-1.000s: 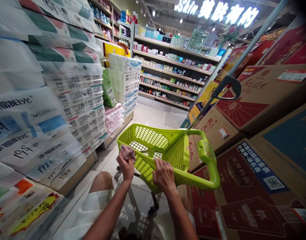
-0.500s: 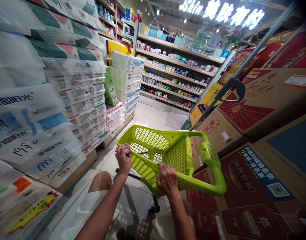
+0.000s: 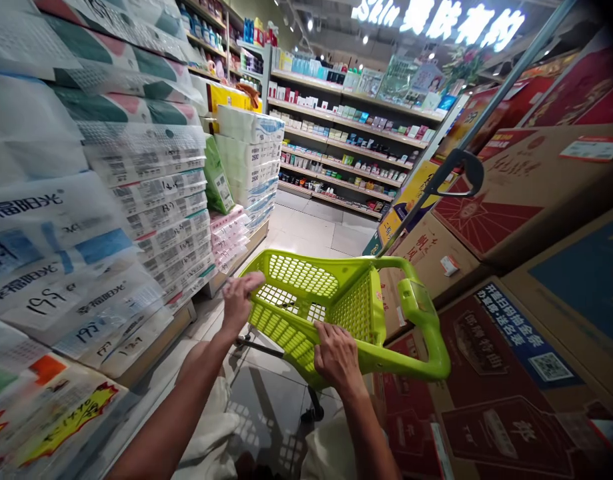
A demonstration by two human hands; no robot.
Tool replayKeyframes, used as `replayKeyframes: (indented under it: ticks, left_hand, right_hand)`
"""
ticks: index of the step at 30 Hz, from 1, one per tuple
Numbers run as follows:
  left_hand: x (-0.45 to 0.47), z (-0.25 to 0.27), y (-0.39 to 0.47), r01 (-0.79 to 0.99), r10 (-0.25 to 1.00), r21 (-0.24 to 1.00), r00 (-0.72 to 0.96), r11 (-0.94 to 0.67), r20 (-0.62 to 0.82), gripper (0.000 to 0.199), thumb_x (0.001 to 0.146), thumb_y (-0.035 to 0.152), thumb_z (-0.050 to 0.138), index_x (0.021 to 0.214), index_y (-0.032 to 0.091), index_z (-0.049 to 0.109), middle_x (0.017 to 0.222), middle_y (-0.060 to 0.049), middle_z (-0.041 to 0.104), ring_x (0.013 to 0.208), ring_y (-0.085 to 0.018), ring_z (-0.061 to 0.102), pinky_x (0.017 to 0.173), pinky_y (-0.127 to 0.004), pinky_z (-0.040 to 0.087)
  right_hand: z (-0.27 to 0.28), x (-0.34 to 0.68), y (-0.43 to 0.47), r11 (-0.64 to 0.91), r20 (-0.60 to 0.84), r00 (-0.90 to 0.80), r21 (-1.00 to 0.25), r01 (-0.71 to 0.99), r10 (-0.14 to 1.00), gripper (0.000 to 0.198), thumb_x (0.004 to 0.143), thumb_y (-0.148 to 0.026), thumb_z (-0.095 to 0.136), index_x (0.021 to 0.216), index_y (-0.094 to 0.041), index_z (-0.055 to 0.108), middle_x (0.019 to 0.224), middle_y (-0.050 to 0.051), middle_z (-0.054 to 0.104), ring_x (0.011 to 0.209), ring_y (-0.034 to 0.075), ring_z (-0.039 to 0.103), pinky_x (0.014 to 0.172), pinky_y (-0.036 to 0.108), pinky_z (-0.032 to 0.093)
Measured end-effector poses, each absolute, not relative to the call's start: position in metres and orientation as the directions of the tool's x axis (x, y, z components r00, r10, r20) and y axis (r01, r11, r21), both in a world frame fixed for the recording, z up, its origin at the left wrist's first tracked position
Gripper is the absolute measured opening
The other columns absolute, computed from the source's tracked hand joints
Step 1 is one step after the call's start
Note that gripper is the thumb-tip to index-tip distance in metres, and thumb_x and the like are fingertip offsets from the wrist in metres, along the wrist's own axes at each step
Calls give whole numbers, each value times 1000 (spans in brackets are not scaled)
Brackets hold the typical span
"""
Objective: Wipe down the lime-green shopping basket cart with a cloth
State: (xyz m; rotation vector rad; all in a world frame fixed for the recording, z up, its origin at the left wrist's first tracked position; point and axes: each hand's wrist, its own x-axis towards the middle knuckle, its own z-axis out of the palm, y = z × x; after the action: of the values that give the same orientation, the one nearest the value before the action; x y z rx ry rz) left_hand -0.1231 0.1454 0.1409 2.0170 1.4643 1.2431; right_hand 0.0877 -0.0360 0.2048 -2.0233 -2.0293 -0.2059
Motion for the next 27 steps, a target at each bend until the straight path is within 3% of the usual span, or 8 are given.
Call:
replayKeyframes:
  ticks: [2, 5, 8, 12, 16, 20, 23, 27]
  left_hand:
    - [-117, 138, 135, 579, 899, 727, 24, -369, 437, 47, 69, 7, 48, 108, 21, 71, 113, -14, 70, 100, -31, 58, 97, -52, 46]
    - [-103, 138, 116, 463, 876, 744, 251, -482, 412, 48, 72, 9, 50, 112, 26, 71, 113, -9, 70, 100, -28, 59, 97, -49, 49]
    - [-85, 145, 98, 519, 920, 765, 136, -382, 367, 44, 74, 9, 49, 109, 23, 72, 109, -12, 70, 99, -30, 59, 96, -52, 49]
    - [-50, 154, 73, 382, 815, 734, 407, -562, 412, 54, 72, 5, 46, 115, 26, 71, 112, -9, 71, 104, -28, 59, 98, -47, 49]
    - [-16, 161, 50, 444, 850, 725, 300, -526, 433, 53, 71, 3, 47, 112, 24, 71, 113, -11, 69, 101, -28, 58, 93, -45, 49]
    - [4, 168, 33, 288, 701, 679, 538, -675, 468, 70, 63, -4, 43, 121, 27, 69, 122, -8, 68, 110, -27, 57, 100, -43, 46]
    - [16, 175, 22, 322, 755, 718, 501, -617, 423, 66, 66, -2, 43, 119, 25, 70, 119, -10, 69, 107, -28, 56, 98, -46, 46]
    - [53, 192, -3, 214, 636, 699, 645, -682, 424, 71, 62, -1, 43, 123, 25, 68, 120, -9, 68, 108, -27, 54, 98, -45, 47]
  right_hand:
    - [207, 90, -41, -6, 339, 29, -68, 998, 940, 51, 84, -13, 53, 134, -14, 59, 128, 12, 70, 117, 24, 62, 112, 39, 34]
    - [213, 101, -51, -103, 384, 115, -52, 993, 916, 51, 82, -12, 52, 133, -12, 62, 123, 14, 73, 116, 26, 63, 120, 44, 26]
    - [222, 119, -64, -201, 416, 193, -25, 979, 889, 50, 83, -12, 51, 131, -11, 63, 116, 15, 75, 110, 28, 65, 122, 49, 24]
    - [224, 142, -82, -253, 422, 227, 6, 967, 878, 45, 83, -13, 51, 125, -10, 67, 111, 15, 76, 105, 28, 67, 115, 47, 35]
    - [218, 158, -92, -171, 443, 175, -49, 984, 879, 49, 78, -9, 50, 125, -12, 66, 127, 13, 73, 119, 25, 64, 116, 39, 38]
    - [221, 178, -100, -127, 457, 156, -94, 987, 875, 55, 78, -8, 46, 129, -13, 65, 126, 11, 73, 116, 23, 67, 112, 36, 45]
    - [227, 199, -109, -211, 504, 238, -111, 971, 830, 58, 79, -8, 44, 134, -14, 63, 122, 11, 74, 111, 24, 68, 103, 36, 51]
    - [227, 225, -124, -297, 574, 293, -90, 951, 764, 58, 77, -7, 45, 132, -14, 62, 123, 14, 73, 118, 27, 65, 112, 43, 46]
